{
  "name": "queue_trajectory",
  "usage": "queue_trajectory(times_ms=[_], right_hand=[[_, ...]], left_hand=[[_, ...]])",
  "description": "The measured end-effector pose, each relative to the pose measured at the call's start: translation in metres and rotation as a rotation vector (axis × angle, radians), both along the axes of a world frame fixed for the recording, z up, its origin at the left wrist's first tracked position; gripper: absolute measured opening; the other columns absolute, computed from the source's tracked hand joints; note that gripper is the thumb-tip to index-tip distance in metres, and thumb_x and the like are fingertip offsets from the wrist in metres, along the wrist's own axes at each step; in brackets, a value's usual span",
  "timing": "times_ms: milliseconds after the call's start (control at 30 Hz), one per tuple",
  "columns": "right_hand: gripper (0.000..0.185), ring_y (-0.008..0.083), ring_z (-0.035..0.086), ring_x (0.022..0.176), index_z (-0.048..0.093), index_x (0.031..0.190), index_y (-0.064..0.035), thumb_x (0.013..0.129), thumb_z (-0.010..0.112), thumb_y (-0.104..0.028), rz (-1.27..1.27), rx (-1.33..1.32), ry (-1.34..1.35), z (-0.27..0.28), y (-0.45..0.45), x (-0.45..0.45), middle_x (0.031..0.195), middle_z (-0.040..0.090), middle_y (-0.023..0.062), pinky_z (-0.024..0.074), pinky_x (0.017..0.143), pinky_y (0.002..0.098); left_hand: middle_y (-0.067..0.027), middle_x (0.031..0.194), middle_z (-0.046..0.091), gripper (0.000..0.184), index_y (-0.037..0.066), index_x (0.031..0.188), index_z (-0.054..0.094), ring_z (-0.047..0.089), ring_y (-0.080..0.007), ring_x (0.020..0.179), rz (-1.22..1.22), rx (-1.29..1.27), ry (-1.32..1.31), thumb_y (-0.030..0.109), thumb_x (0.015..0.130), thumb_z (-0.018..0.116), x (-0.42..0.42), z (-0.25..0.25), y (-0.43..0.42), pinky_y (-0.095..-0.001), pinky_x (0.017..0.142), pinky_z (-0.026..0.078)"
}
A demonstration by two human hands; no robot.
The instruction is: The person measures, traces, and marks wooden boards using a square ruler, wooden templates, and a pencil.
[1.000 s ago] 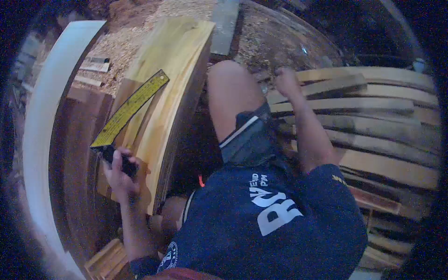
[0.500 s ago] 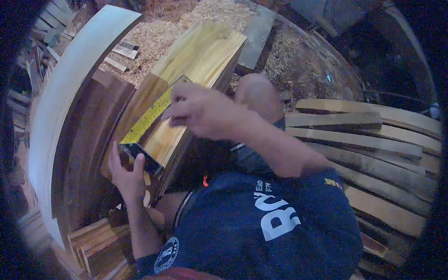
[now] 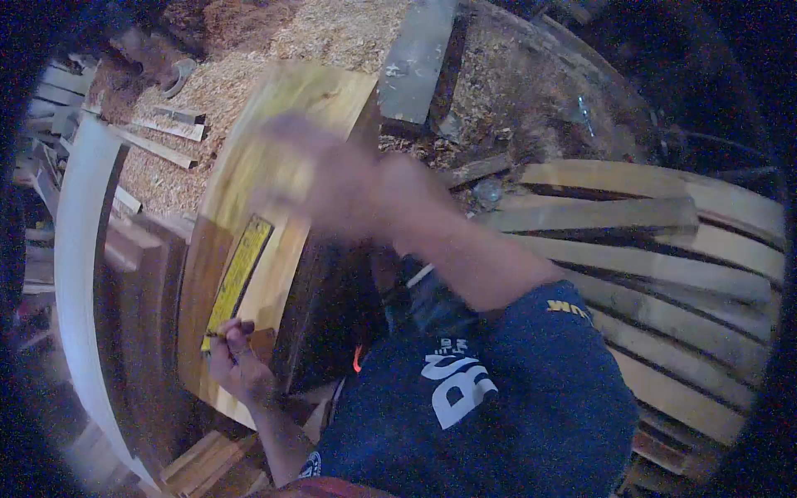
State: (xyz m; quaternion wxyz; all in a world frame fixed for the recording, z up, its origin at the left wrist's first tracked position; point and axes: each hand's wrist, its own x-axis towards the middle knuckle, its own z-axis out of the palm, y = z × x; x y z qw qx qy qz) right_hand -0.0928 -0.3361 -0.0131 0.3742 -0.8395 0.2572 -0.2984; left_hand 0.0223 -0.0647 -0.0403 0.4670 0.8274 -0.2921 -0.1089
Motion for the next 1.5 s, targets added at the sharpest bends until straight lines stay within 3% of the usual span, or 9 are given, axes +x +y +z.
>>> queue_trajectory(times_ms=[67,167,333,400,600,1000,1233,1333,1500], right_hand=[[0.058,0.0287,0.061,0.114,0.057,0.128,-0.0022,0.082,0.079,-0.030,-0.451,0.097,-0.128,-0.041,-0.103,-0.019,0.123,0.063,0.0173,0.0497,0.098,0.0390],[0.078,0.0394,0.053,0.126,0.053,0.132,-0.0010,0.077,0.079,-0.049,-0.906,-0.054,0.229,-0.148,-0.220,-0.054,0.132,0.056,0.0254,0.0454,0.105,0.0447],[0.122,0.0495,0.040,0.136,0.017,0.154,-0.0035,0.068,0.080,-0.063,-0.835,0.314,0.701,-0.282,-0.282,-0.008,0.148,0.035,0.0350,0.0377,0.112,0.0484],[0.133,0.0557,0.019,0.144,0.001,0.160,-0.0158,0.067,0.080,-0.066,-0.686,0.572,0.553,-0.316,-0.299,0.011,0.158,0.007,0.0378,0.0277,0.116,0.0576],[0.126,0.0596,-0.012,0.145,0.000,0.159,-0.0380,0.066,0.076,-0.073,-0.887,0.555,0.833,-0.294,-0.282,0.045,0.163,-0.011,0.0282,0.0149,0.109,0.0771],[0.124,0.0522,0.005,0.149,0.005,0.160,-0.0316,0.067,0.077,-0.070,-0.816,0.508,0.725,-0.319,-0.283,-0.012,0.165,0.000,0.0247,0.0220,0.114,0.0668],[0.107,0.0358,0.053,0.130,0.029,0.151,-0.0018,0.073,0.081,-0.054,-0.452,0.555,0.301,-0.395,-0.333,-0.189,0.139,0.054,0.0245,0.0412,0.110,0.0440],[0.100,0.0329,0.056,0.127,0.034,0.149,-0.0012,0.075,0.080,-0.050,-0.783,0.436,0.498,-0.365,-0.307,-0.217,0.134,0.059,0.0225,0.0429,0.109,0.0410],[0.123,0.0499,0.030,0.141,0.017,0.157,-0.0048,0.068,0.080,-0.064,-0.932,0.380,0.511,-0.370,-0.297,-0.176,0.155,0.024,0.0335,0.0333,0.113,0.0572]], left_hand=[[-0.0102,0.086,0.065,0.028,-0.003,0.095,0.060,0.061,-0.0172,0.079,0.091,0.007,0.094,0.023,0.104,0.054,-0.001,-0.008,-0.005,-0.0298,0.075,0.050],[-0.0096,0.083,0.061,0.036,-0.002,0.092,0.058,0.056,-0.0147,0.075,0.135,0.044,0.159,0.031,0.104,0.054,0.003,-0.011,-0.006,-0.0271,0.070,0.046],[-0.0073,0.081,0.060,0.040,-0.001,0.090,0.057,0.055,-0.0157,0.074,0.159,0.226,0.024,0.037,0.104,0.053,0.007,-0.014,-0.010,-0.0278,0.068,0.045],[-0.0071,0.081,0.059,0.038,-0.001,0.092,0.057,0.055,-0.0149,0.074,0.153,0.258,0.020,0.034,0.104,0.053,0.005,-0.008,-0.018,-0.0267,0.069,0.045],[-0.0063,0.079,0.056,0.027,-0.001,0.093,0.056,0.052,-0.0121,0.071,0.224,0.236,0.033,0.024,0.103,0.052,0.008,-0.014,-0.017,-0.0231,0.067,0.042],[-0.0060,0.085,0.052,0.029,0.003,0.082,0.052,0.048,-0.0116,0.073,0.279,0.200,0.113,0.023,0.103,0.053,0.012,-0.024,-0.008,-0.0247,0.069,0.039],[-0.0044,0.084,0.053,0.029,0.002,0.087,0.055,0.046,-0.0094,0.070,0.166,0.259,0.014,0.026,0.104,0.051,0.020,-0.022,-0.006,-0.0205,0.062,0.036],[-0.0022,0.078,0.051,0.029,0.002,0.091,0.056,0.044,-0.0075,0.064,0.270,0.233,0.100,0.027,0.104,0.051,0.013,-0.017,-0.018,-0.0206,0.058,0.034],[0.0008,0.073,0.050,0.027,0.002,0.095,0.056,0.041,-0.0048,0.060,0.299,0.192,0.138,0.027,0.104,0.052,0.014,-0.021,-0.016,-0.0196,0.055,0.031]])
